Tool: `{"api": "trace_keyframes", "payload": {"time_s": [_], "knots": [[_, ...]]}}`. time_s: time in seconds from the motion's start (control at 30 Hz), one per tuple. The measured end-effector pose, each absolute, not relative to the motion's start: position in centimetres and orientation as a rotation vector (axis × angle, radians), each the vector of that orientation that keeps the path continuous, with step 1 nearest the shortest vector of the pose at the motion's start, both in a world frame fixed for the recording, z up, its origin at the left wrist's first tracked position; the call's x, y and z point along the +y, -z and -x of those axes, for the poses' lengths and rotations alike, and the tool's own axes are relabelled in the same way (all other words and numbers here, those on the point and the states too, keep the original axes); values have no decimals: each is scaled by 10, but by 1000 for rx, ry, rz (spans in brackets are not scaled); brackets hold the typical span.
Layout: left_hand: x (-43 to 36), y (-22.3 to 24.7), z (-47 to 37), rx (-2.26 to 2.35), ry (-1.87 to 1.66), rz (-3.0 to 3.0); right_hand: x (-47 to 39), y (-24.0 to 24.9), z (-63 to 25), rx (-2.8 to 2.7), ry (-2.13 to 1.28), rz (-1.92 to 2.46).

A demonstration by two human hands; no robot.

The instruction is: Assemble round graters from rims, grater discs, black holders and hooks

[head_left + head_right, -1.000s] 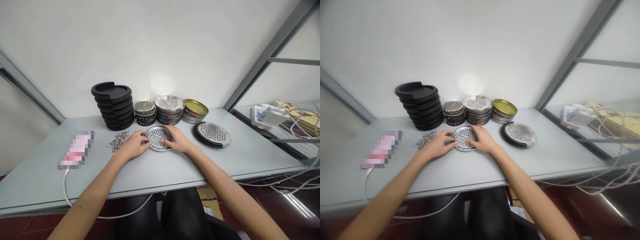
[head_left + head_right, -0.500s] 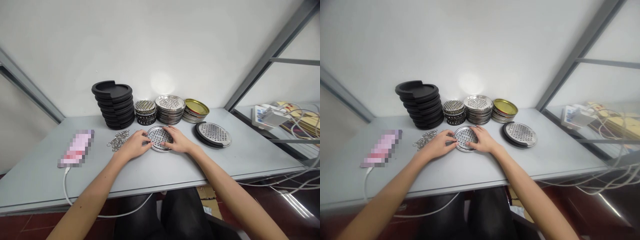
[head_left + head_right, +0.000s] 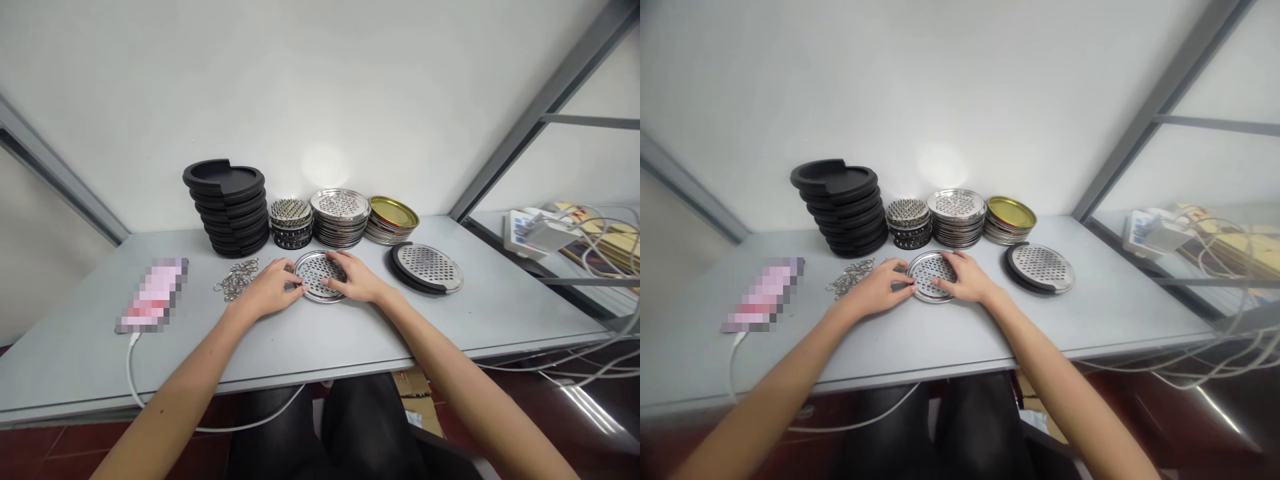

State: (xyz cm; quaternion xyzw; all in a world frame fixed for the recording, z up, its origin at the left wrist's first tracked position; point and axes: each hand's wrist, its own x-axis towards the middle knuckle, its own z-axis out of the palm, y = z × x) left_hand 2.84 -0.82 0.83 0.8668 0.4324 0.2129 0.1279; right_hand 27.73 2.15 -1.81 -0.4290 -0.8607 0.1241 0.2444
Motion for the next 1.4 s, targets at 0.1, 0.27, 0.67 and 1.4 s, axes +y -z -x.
{"api": "trace_keyframes", "payload": {"time_s": [0.1,0.27,0.67,1.4], "knots": [[-9,-10,-28,1220,-634,-2558,22,19,-278,-2374,-370,1142],[-9,-16,-30,1133,-712,-2595,21,21,-275,-2435,-400,1133],[-11,-12,-28,1133,-540,-2597,19,20,-272,-2411,-456,964],[-9,-5,-34,1061,-492,-2674,16,12,-273,-2406,-442,879]]}}
